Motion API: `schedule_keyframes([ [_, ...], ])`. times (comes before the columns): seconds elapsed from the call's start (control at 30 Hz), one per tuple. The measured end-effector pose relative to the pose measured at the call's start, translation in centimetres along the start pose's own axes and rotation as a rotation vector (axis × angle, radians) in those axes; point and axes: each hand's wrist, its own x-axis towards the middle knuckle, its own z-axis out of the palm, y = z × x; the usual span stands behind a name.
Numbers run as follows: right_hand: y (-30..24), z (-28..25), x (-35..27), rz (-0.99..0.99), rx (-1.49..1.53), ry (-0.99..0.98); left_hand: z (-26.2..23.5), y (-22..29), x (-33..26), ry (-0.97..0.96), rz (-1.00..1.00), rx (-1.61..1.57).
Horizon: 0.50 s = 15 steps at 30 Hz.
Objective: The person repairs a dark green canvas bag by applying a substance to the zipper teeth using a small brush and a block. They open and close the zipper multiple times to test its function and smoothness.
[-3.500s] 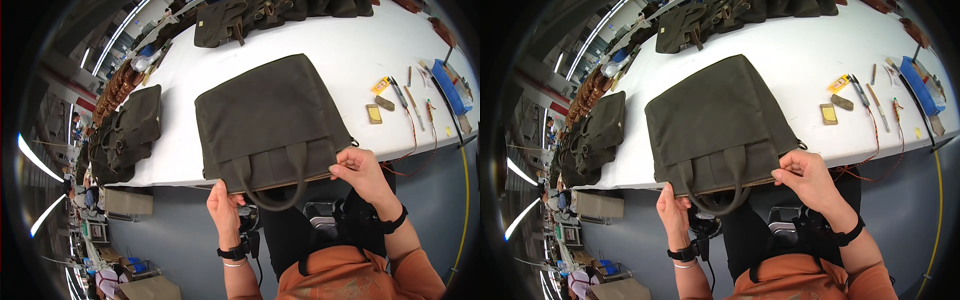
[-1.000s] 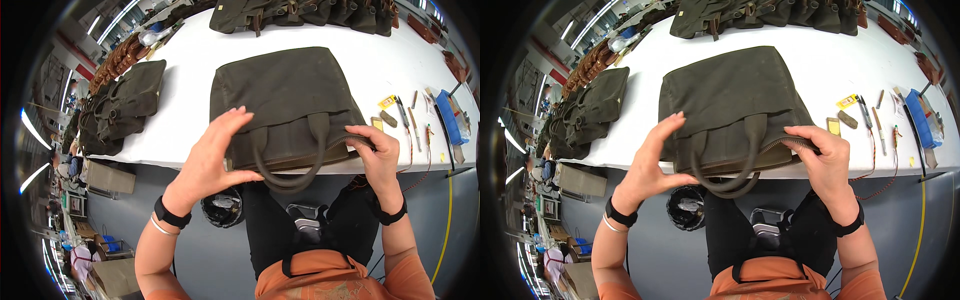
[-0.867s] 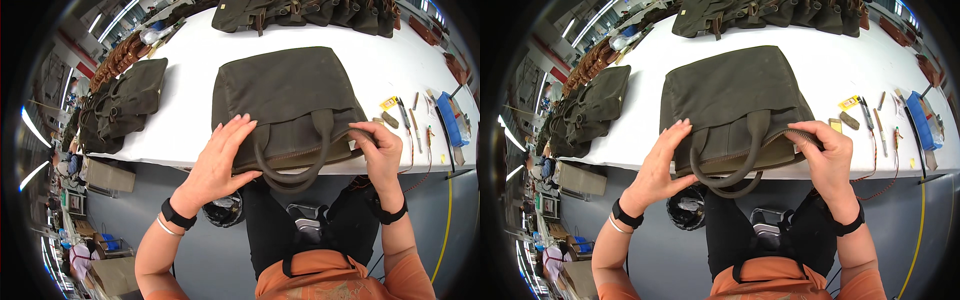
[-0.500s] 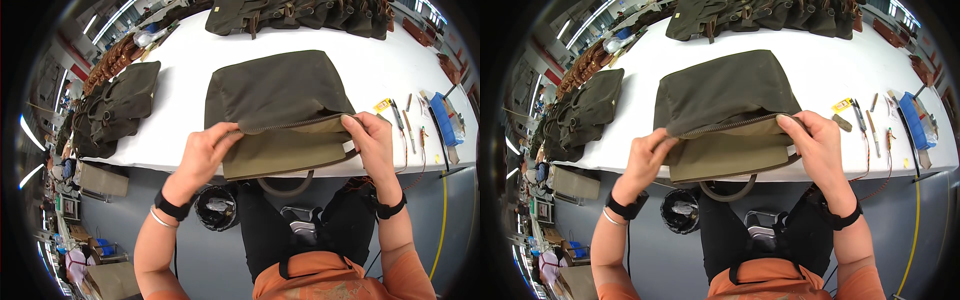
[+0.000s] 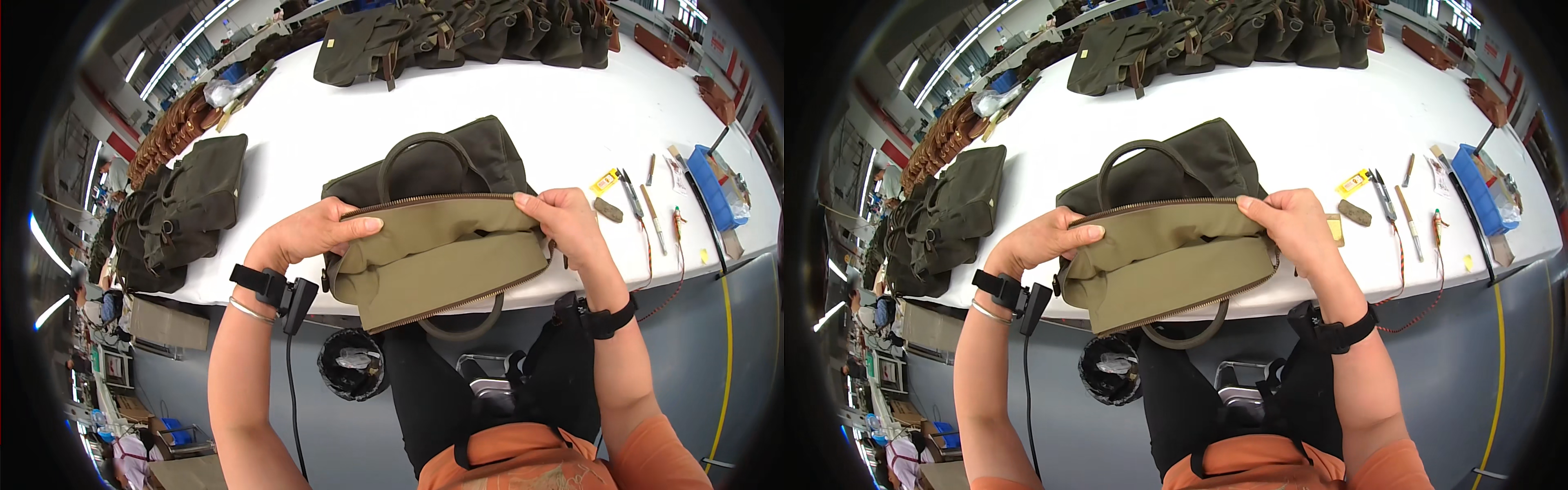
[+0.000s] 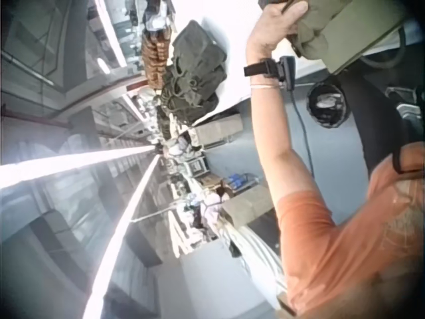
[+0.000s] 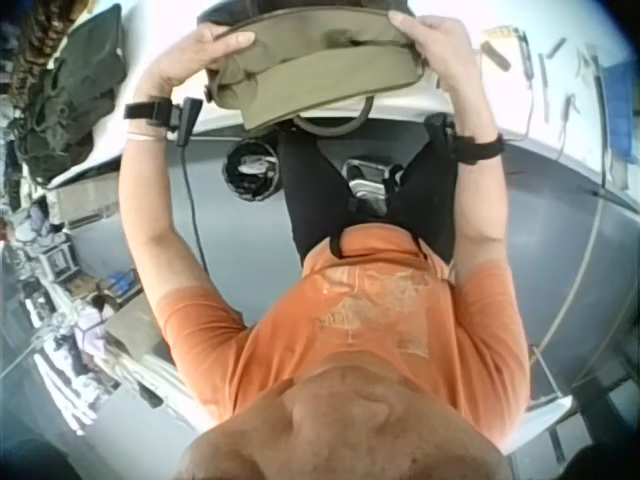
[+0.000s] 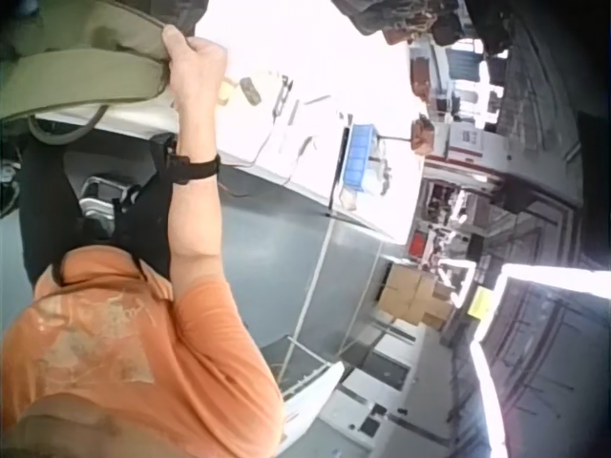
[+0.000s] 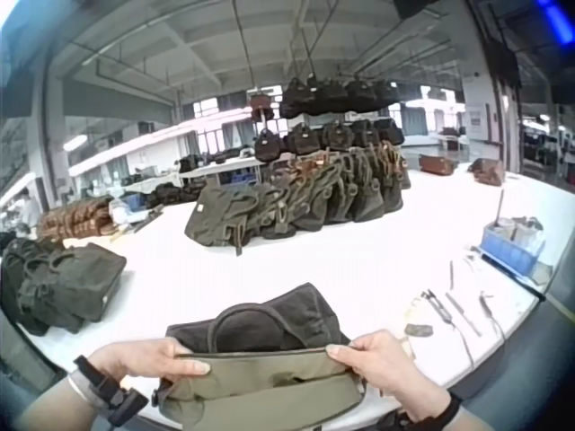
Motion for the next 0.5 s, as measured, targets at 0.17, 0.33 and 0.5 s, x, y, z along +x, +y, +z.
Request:
schedule_keyframes([
  [0.17, 1.3, 0.4, 0.4, 0.024, 0.023, -0.001, 0.1, -0.9, 0.2, 0.015, -0.027, -0.019],
  [0.33, 1.2, -0.6, 0.3, 0.059, 0.065, -0.115, 1.9, -1.1, -1.0, 0.172, 0.103, -0.03],
  [0.5, 0.8, -1.6, -0.7, 0.167, 0.248, -0.246, 4.9, 0.1, -3.4, 0.496, 0.149, 0.211],
])
